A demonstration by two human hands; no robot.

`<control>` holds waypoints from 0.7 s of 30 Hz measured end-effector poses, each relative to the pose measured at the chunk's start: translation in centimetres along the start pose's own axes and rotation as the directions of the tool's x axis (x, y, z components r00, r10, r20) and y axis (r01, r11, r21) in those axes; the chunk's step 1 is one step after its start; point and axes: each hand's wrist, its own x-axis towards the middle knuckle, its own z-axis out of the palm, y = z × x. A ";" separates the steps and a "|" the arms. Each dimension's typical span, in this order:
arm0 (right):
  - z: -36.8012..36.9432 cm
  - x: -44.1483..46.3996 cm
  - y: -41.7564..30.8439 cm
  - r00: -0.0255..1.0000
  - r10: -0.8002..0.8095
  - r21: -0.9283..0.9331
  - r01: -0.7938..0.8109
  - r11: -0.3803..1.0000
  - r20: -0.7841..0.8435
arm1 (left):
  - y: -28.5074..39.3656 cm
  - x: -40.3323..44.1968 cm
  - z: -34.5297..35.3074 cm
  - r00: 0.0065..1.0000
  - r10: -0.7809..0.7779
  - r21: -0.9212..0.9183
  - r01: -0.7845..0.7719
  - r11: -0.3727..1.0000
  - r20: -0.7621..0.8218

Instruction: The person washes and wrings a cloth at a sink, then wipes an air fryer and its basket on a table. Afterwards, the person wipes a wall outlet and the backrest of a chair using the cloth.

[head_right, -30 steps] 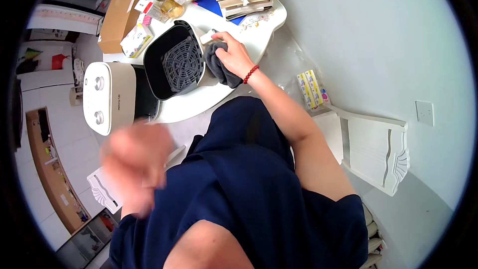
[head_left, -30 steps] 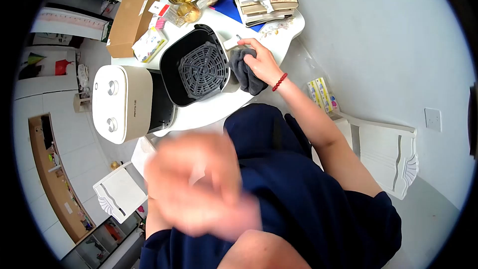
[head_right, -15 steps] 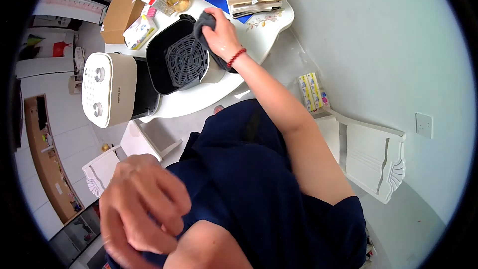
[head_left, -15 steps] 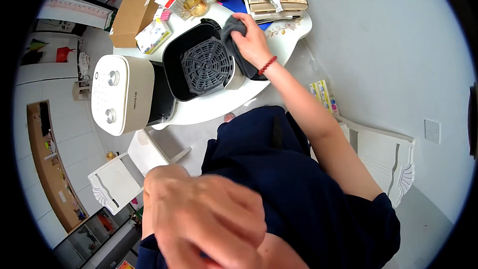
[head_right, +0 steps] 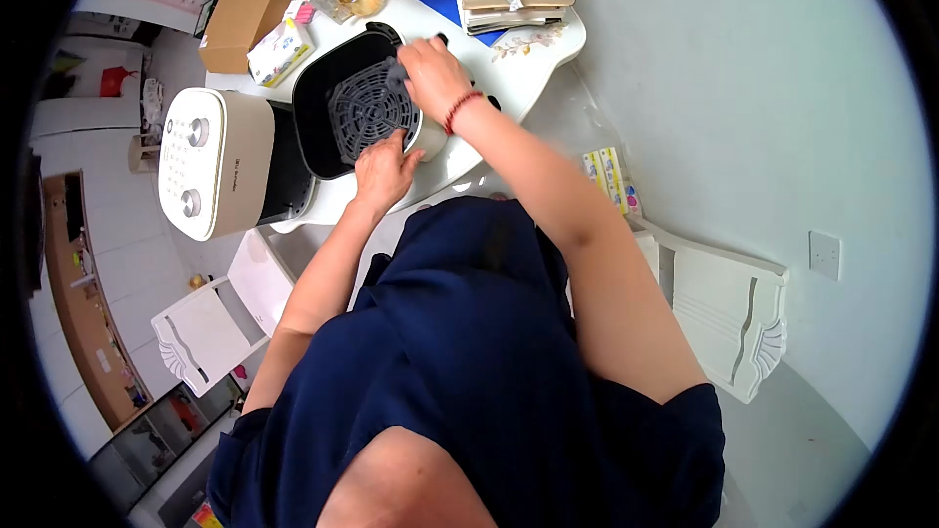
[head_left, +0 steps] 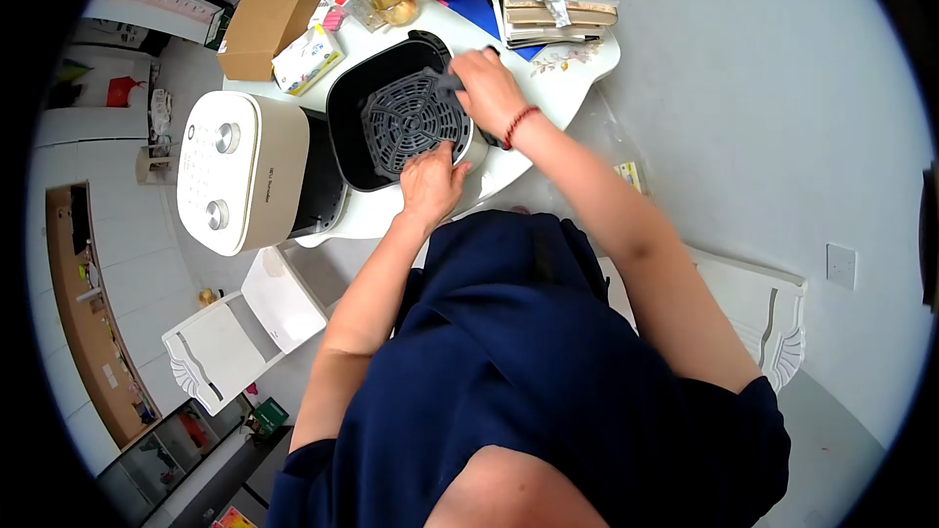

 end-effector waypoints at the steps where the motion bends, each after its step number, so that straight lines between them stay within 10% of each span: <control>1: -0.4 -1.3 -0.6 1.000 0.015 0.030 -0.015 0.999 0.003 | -0.1 0.1 -0.2 1.000 0.000 0.004 0.000 1.000 0.021; 7: -1.2 -8.0 -1.9 1.000 -0.007 0.295 0.009 0.955 -0.008 | 0.2 0.2 -0.7 0.997 0.014 -0.041 -0.011 0.999 0.075; 13: -2.9 -8.3 -0.2 0.844 0.535 0.599 -0.449 0.663 0.040 | -0.1 2.6 -3.1 0.962 -0.078 -0.193 0.131 0.972 0.262; 17: -2.8 -2.4 0.9 0.962 0.125 0.220 -0.072 0.973 -0.241 | 1.9 4.3 -1.5 0.989 -0.116 -0.238 0.135 0.962 0.094; 21: -1.3 -0.6 2.4 0.969 0.196 0.040 -0.204 0.978 0.153 | 2.9 4.9 -0.4 0.977 -0.190 -0.213 0.206 0.955 0.094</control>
